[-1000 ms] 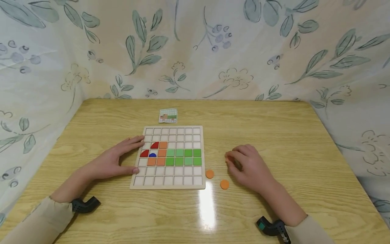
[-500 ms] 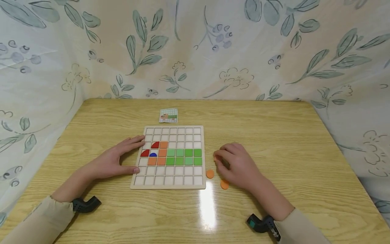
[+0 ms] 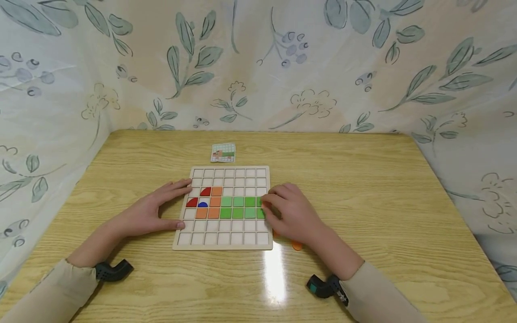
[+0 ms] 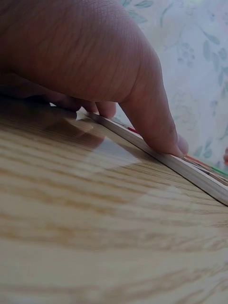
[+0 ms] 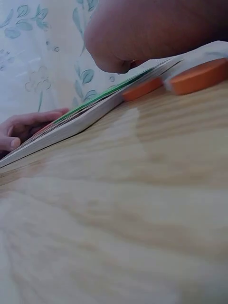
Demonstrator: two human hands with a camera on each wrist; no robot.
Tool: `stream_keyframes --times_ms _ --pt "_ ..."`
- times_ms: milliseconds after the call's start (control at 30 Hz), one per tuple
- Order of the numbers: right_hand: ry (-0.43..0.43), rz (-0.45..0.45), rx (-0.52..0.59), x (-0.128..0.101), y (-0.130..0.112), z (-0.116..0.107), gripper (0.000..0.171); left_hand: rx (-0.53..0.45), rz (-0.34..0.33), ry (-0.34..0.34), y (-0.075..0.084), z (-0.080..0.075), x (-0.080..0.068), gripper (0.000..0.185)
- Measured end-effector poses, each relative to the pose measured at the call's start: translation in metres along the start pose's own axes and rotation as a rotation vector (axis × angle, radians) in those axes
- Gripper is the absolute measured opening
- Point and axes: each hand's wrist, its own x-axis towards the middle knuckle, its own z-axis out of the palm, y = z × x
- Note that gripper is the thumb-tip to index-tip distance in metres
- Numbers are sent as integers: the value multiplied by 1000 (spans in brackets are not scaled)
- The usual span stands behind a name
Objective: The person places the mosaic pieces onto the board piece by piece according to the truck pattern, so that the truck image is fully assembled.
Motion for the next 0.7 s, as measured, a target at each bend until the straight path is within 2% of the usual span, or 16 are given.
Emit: stream_keyframes --times_ms 167,467,700 --pt "8 -52 1 12 -6 12 17 -7 -2 1 -1 0 0 98" --pt "12 -84 10 28 -18 24 12 -14 9 3 -1 2 0 99" --pt "-37 -100 10 43 -29 35 10 -6 6 9 -2 1 0 97"
